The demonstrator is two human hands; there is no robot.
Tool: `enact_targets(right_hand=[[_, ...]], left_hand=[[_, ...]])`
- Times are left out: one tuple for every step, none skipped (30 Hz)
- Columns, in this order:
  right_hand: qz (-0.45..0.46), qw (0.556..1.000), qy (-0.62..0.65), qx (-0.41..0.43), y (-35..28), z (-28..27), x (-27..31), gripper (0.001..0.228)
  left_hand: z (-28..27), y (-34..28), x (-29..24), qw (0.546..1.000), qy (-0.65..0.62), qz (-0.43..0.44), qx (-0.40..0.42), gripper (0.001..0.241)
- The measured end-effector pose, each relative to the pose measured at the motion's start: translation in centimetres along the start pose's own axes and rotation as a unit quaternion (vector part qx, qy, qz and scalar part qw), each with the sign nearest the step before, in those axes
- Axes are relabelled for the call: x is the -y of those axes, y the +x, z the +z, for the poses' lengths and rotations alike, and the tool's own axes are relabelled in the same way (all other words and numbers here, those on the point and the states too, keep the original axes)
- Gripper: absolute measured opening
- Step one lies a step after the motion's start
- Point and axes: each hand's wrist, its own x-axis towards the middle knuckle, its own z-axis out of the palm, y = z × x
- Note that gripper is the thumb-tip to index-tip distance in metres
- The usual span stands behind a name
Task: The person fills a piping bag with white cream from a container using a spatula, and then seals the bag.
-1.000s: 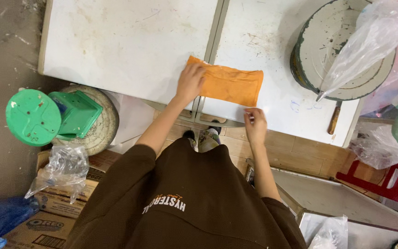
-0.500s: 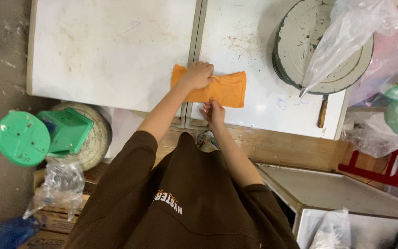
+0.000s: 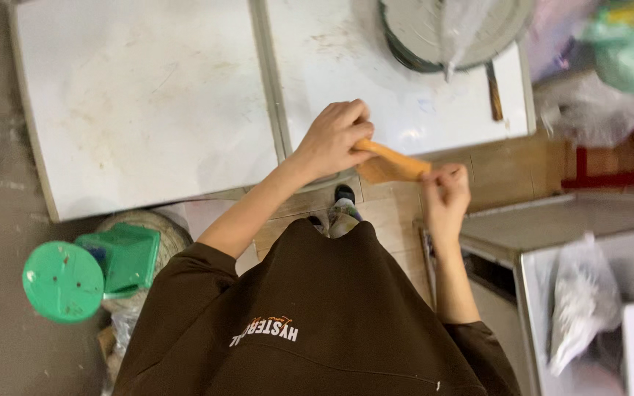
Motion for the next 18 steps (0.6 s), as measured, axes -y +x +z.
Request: enact_targets(right_hand=[[0.085, 0.991, 0.093, -0.052, -1.0, -0.6, 0.3, 0.023], [0.165, 0.963, 0.188, -0.103, -2.2, -1.3, 0.5, 0.025], [0.206, 0.943, 0.242, -0.100, -3.5, -1.6, 0.7, 0.029], [0.244, 0.918, 0.296, -0.097, -5.2, -1.1, 0.9, 0.034], [0.280, 0.889, 0.350, -0.093, -6.5, -0.4, 1.0, 0.040], [0.294, 0.868, 0.390, -0.095, -7.6, 0.4, 1.0, 0.041], [0.302, 0.844, 0.431, -0.102, -8.6, 1.2, 0.8, 0.042], [0.296, 0.829, 0.459, -0.122, -9.4, 1.6, 0.6, 0.043], [0.287, 0.817, 0.480, -0.142, -9.9, 1.4, 0.1, 0.045], [0.275, 0.807, 0.497, -0.163, -10.4, 0.9, -0.5, 0.046], [0.263, 0.797, 0.511, -0.184, -11.2, 0.3, -1.3, 0.047], [0.253, 0.790, 0.521, -0.202, -12.0, -0.5, -2.1, 0.049], [0.241, 0.784, 0.529, -0.218, -12.4, -1.4, -3.0, 0.050], [0.230, 0.778, 0.538, -0.230, -12.8, -2.2, -3.8, 0.052], [0.222, 0.771, 0.545, -0.244, -13.6, -2.7, -4.5, 0.054], [0.215, 0.765, 0.552, -0.255, -14.5, -3.1, -5.1, 0.055], [0.206, 0.760, 0.559, -0.260, -15.1, -3.8, -5.7, 0.057], [0.195, 0.756, 0.567, -0.263, -15.5, -4.6, -6.3, 0.059]], left_hand=[[-0.1, 0.4, -1.3, 0.999, -0.008, 0.040, -0.024, 0.027], [0.0, 0.8, -2.6, 0.995, -0.019, 0.080, -0.048, 0.027], [0.9, 1.5, -4.2, 0.995, -0.043, 0.081, -0.028, 0.026], [2.1, 2.3, -6.0, 0.994, -0.068, 0.082, -0.007, 0.024], [3.1, 3.0, -7.7, 0.992, -0.091, 0.083, 0.015, 0.024], [4.1, 2.7, -9.8, 0.988, -0.129, 0.045, 0.075, 0.021], [4.8, 1.6, -12.2, 0.977, -0.163, 0.009, 0.135, 0.020], [5.3, 0.6, -13.9, 0.956, -0.135, 0.006, 0.261, 0.022], [5.6, -0.3, -15.5, 0.919, -0.103, 0.001, 0.380, 0.024], [6.2, -1.0, -16.8, 0.937, -0.133, 0.093, 0.310, 0.027], [6.9, -1.8, -17.8, 0.940, -0.164, 0.181, 0.238, 0.031], [7.8, -2.4, -18.6, 0.930, -0.196, 0.265, 0.163, 0.035], [8.8, -2.4, -19.1, 0.946, -0.221, 0.168, 0.170, 0.032], [9.8, -2.3, -19.6, 0.951, -0.242, 0.069, 0.178, 0.031], [10.8, -2.7, -20.3, 0.946, -0.260, -0.035, 0.188, 0.032], [12.3, -2.3, -20.9, 0.982, -0.055, 0.027, 0.181, 0.045], [14.4, -1.2, -21.6, 0.972, 0.151, 0.088, 0.157, 0.059], [16.2, -0.5, -22.6, 0.917, 0.349, 0.145, 0.123, 0.075]])
